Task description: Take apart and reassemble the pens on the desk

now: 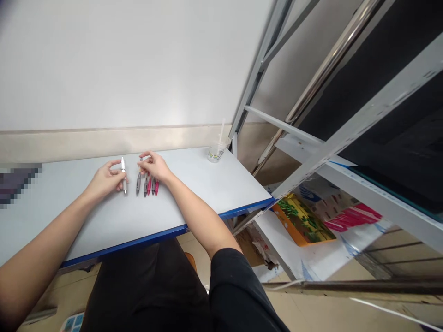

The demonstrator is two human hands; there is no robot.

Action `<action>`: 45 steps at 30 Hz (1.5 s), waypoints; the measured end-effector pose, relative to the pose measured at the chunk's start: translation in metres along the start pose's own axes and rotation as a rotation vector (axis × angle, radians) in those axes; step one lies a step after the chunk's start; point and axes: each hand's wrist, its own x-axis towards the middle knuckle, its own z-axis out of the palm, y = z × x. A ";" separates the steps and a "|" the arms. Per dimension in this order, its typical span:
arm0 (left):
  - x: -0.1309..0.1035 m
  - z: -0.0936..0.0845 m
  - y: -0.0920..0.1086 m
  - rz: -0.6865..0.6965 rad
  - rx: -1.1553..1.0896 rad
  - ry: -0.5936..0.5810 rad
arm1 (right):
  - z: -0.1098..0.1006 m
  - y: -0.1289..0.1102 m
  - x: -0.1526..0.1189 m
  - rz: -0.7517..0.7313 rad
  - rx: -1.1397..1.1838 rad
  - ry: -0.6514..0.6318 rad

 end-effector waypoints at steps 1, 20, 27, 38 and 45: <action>-0.001 0.001 0.004 -0.013 -0.039 0.004 | 0.000 0.000 0.000 -0.011 -0.001 -0.004; 0.000 -0.003 0.003 -0.063 -0.157 0.047 | 0.004 -0.005 0.002 -0.037 -0.058 -0.032; 0.002 -0.004 -0.003 0.000 -0.146 0.012 | 0.003 -0.005 0.002 -0.033 -0.089 -0.016; 0.001 0.000 0.000 0.013 -0.132 -0.045 | 0.000 0.003 0.007 -0.073 -0.158 0.004; 0.002 0.001 -0.002 0.022 -0.134 -0.062 | 0.000 0.004 0.008 -0.077 -0.219 0.012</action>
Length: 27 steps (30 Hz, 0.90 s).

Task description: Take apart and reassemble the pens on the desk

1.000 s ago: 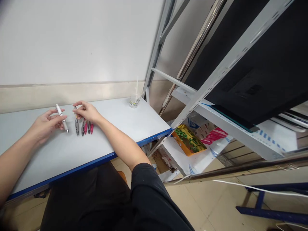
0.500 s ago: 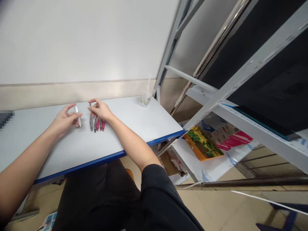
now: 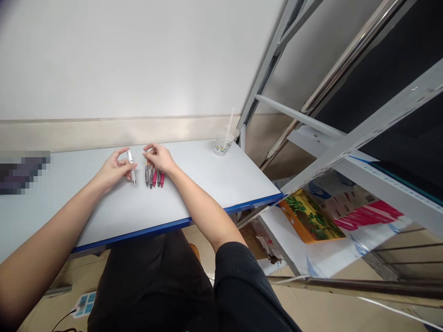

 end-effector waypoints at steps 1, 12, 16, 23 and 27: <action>0.000 0.000 0.000 -0.006 -0.002 0.002 | 0.000 0.000 0.000 -0.003 -0.007 -0.001; 0.000 0.003 -0.003 -0.036 0.019 -0.002 | -0.004 0.014 0.007 -0.128 -0.625 0.003; -0.001 0.003 -0.004 -0.036 0.022 -0.034 | -0.004 0.017 0.005 -0.094 -0.829 -0.049; -0.002 0.004 -0.002 -0.052 0.030 -0.032 | -0.007 0.008 -0.001 -0.111 -0.857 -0.165; 0.000 0.005 -0.002 -0.049 0.018 0.014 | -0.008 0.005 -0.004 -0.113 -0.837 -0.144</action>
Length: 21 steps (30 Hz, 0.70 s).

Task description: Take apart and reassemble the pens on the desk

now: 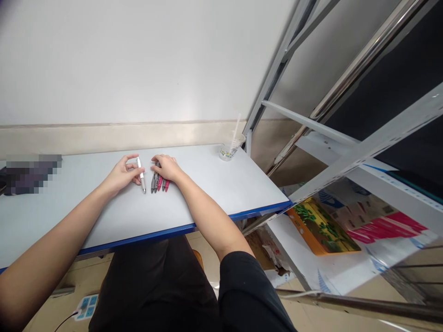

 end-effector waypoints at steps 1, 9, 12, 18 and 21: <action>0.001 0.000 0.000 0.002 -0.006 0.013 | -0.002 0.000 -0.001 0.017 -0.002 0.030; -0.003 0.001 0.001 -0.041 -0.050 -0.031 | -0.022 -0.001 -0.009 0.268 0.062 0.083; -0.004 0.003 -0.001 -0.006 -0.044 -0.063 | -0.023 -0.005 -0.009 0.264 0.118 0.042; -0.002 0.003 -0.005 0.033 -0.037 -0.094 | -0.026 -0.006 -0.010 0.305 0.047 0.016; -0.001 0.003 -0.006 0.041 -0.047 -0.111 | -0.035 -0.004 -0.012 0.367 -0.031 -0.012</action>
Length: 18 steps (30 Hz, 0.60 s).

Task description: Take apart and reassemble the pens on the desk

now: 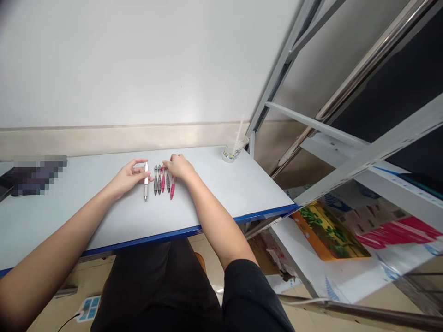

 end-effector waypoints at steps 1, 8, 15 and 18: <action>0.000 0.000 -0.001 0.008 0.005 -0.006 | -0.004 0.001 -0.001 0.012 -0.019 -0.014; 0.001 0.000 -0.004 0.051 0.038 -0.043 | -0.031 0.009 -0.009 0.074 -0.095 -0.218; 0.000 0.002 -0.004 0.056 0.053 -0.030 | -0.029 0.011 -0.010 0.162 -0.075 -0.453; 0.000 0.003 -0.005 0.067 0.071 -0.039 | -0.026 0.012 -0.008 0.157 -0.065 -0.448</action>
